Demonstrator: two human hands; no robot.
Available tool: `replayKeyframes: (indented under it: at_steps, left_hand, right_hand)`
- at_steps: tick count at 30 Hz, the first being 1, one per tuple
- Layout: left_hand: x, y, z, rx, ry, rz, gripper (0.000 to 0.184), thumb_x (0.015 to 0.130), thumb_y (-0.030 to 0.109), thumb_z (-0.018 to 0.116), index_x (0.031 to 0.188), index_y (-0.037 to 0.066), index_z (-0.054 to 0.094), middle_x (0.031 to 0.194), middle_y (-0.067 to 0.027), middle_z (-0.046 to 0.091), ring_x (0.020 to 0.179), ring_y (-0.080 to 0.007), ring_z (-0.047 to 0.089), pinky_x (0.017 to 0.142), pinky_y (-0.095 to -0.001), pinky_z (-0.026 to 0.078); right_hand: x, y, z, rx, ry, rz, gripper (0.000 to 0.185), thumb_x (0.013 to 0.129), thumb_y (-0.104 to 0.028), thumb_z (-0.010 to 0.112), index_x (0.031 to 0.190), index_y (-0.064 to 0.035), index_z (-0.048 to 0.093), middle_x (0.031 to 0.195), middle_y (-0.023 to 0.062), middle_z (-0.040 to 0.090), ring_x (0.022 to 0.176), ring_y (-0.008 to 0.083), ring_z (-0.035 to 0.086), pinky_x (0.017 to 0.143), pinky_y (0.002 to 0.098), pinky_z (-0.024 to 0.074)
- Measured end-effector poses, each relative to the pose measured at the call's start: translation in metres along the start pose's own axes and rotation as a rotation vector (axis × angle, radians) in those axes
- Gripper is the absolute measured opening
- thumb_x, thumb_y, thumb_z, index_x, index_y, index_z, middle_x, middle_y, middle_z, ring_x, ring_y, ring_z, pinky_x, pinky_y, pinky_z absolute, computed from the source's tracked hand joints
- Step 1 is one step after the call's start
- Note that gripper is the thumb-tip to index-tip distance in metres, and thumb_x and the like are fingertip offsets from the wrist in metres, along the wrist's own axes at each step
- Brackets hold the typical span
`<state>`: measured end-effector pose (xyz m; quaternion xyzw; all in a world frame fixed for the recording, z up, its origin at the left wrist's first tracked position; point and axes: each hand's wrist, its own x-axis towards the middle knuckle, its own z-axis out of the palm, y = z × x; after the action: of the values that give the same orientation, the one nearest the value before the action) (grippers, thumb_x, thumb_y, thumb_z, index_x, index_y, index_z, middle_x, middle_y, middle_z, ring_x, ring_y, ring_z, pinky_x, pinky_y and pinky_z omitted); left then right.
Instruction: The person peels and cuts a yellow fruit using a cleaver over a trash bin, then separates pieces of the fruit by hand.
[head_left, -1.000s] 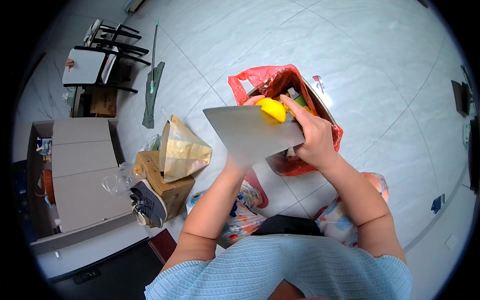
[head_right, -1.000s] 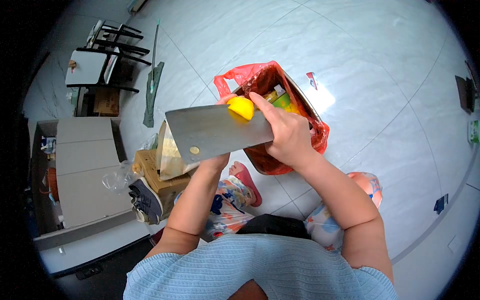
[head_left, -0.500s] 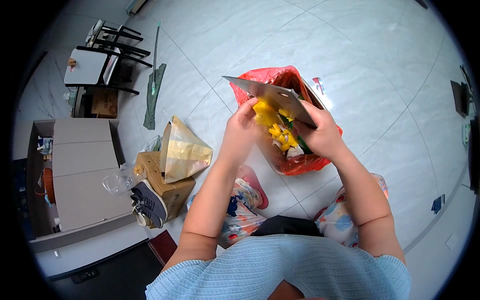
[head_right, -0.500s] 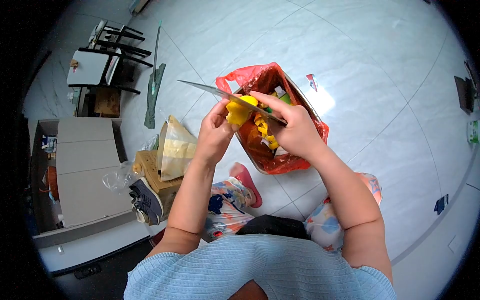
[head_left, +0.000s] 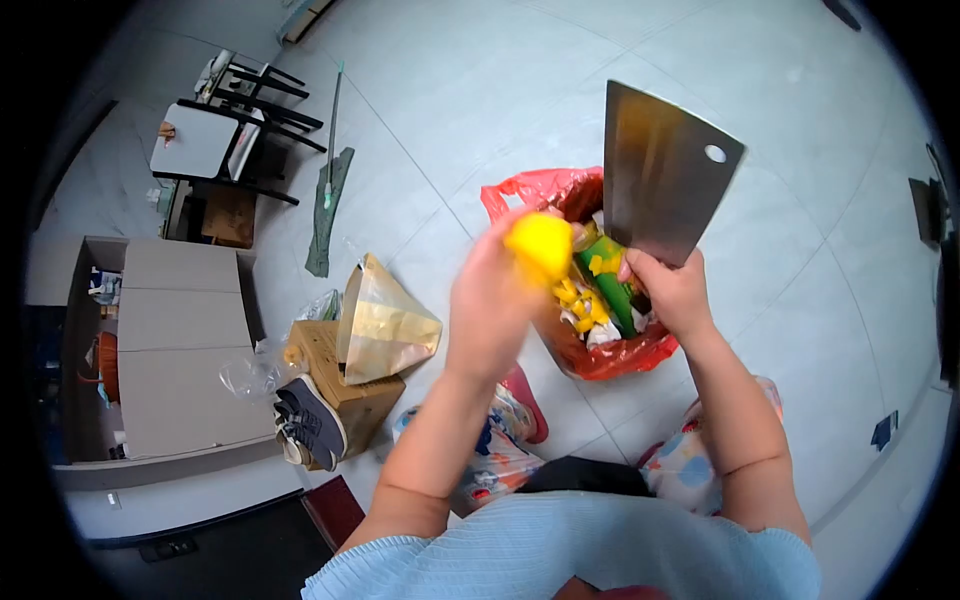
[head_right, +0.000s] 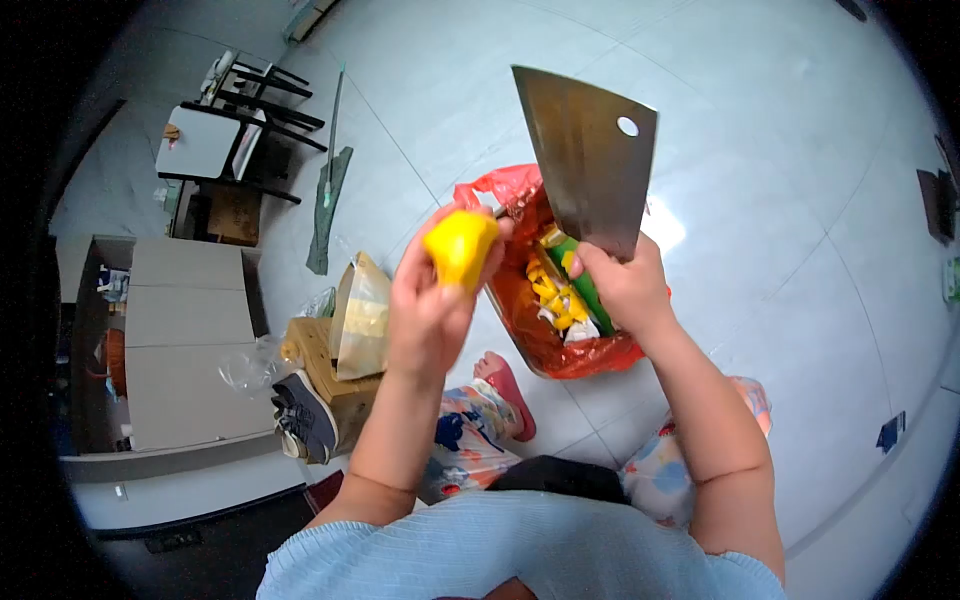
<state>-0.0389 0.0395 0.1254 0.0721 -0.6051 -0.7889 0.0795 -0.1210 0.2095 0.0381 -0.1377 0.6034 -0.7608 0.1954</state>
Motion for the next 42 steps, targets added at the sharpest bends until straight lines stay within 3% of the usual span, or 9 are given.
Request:
replayKeyframes:
  at_steps: [2,6,9,10,13,15,24,32,42]
  left_hand:
    - [-0.027,0.031,0.028,-0.011,-0.118,0.156,0.068,0.086,0.026,0.071,0.139,-0.001,0.038,0.133,-0.0212,0.051,0.124,-0.0380,0.053,0.107,-0.0474,0.043]
    - [-0.046,0.044,0.038,-0.125,-0.515,0.361,0.069,0.087,0.031,0.072,0.139,-0.001,0.039,0.131,-0.0289,0.050,0.118,-0.0432,0.056,0.098,-0.0506,0.048]
    - [-0.101,0.070,0.069,-0.196,-0.335,0.303,0.018,0.090,0.010,0.066,0.106,0.007,0.058,0.109,-0.0143,0.057,0.110,-0.0374,0.060,0.089,-0.0494,0.054]
    - [-0.117,0.083,0.066,0.251,-0.190,0.057,0.019,0.089,0.010,0.068,0.105,0.005,0.058,0.110,-0.0143,0.056,0.110,-0.0369,0.060,0.089,-0.0487,0.055]
    - [-0.096,0.077,0.069,0.198,-0.180,0.003,0.028,0.087,0.011,0.071,0.108,0.001,0.057,0.114,-0.0138,0.055,0.110,-0.0350,0.061,0.086,-0.0461,0.057]
    - [-0.078,0.054,0.064,-0.298,-0.401,0.411,0.032,0.088,0.010,0.069,0.117,0.002,0.058,0.118,-0.0136,0.057,0.111,-0.0352,0.061,0.084,-0.0447,0.057]
    - [-0.054,0.053,0.034,0.054,-0.625,0.667,0.042,0.090,0.002,0.063,0.130,0.009,0.055,0.121,-0.0154,0.061,0.098,-0.0376,0.068,0.086,-0.0458,0.056]
    - [-0.058,0.056,0.047,-0.048,-0.553,0.562,0.041,0.091,0.007,0.064,0.131,0.010,0.054,0.124,-0.0125,0.060,0.098,-0.0354,0.068,0.090,-0.0467,0.054]
    - [-0.052,0.048,0.041,-0.063,-0.425,0.502,0.046,0.088,0.013,0.067,0.130,0.007,0.050,0.120,-0.0171,0.057,0.107,-0.0380,0.060,0.094,-0.0506,0.050]
  right_hand:
    - [0.001,-0.005,0.005,0.001,0.083,0.095,0.008,0.086,-0.002,0.055,0.089,0.0045,0.059,0.076,0.0064,0.065,0.070,0.0122,0.061,0.069,0.0279,0.0492]
    - [0.000,0.013,0.010,-0.311,0.095,-0.008,0.058,0.083,-0.003,0.052,0.141,-0.0061,0.047,0.086,0.0144,0.069,0.069,0.0205,0.064,0.069,0.0334,0.0503]
    - [-0.003,0.009,0.012,-0.824,0.046,-0.290,0.071,0.071,-0.001,0.064,0.140,-0.0078,0.048,0.085,0.0144,0.067,0.070,0.0319,0.065,0.064,0.0407,0.0489]
    - [-0.004,0.011,0.011,-0.824,0.043,-0.282,0.071,0.071,-0.001,0.064,0.140,-0.0078,0.048,0.085,0.0144,0.067,0.070,0.0319,0.065,0.064,0.0407,0.0489]
    - [0.001,0.017,0.007,-1.074,-0.052,-0.359,0.077,0.065,0.001,0.067,0.139,-0.0093,0.049,0.075,0.0116,0.061,0.067,0.0308,0.062,0.061,0.0420,0.0454]
    - [0.006,0.023,0.001,-1.166,-0.038,-0.568,0.077,0.063,0.003,0.065,0.138,-0.0097,0.050,0.070,0.0097,0.055,0.063,0.0290,0.058,0.060,0.0400,0.0426]
    - [0.006,0.036,-0.015,-1.323,-0.326,-0.402,0.087,0.071,0.004,0.064,0.150,-0.0161,0.034,0.087,0.0120,0.059,0.085,0.0290,0.059,0.081,0.0387,0.0426]
    - [0.005,0.039,-0.019,-1.395,-0.391,-0.332,0.085,0.076,-0.001,0.063,0.152,-0.0148,0.029,0.093,0.0133,0.060,0.091,0.0300,0.059,0.085,0.0397,0.0427]
    - [0.005,0.011,-0.027,-1.159,-0.467,-0.270,0.091,0.071,-0.021,0.082,0.149,-0.0116,0.035,0.119,0.0158,0.061,0.117,0.0315,0.055,0.107,0.0435,0.0352]
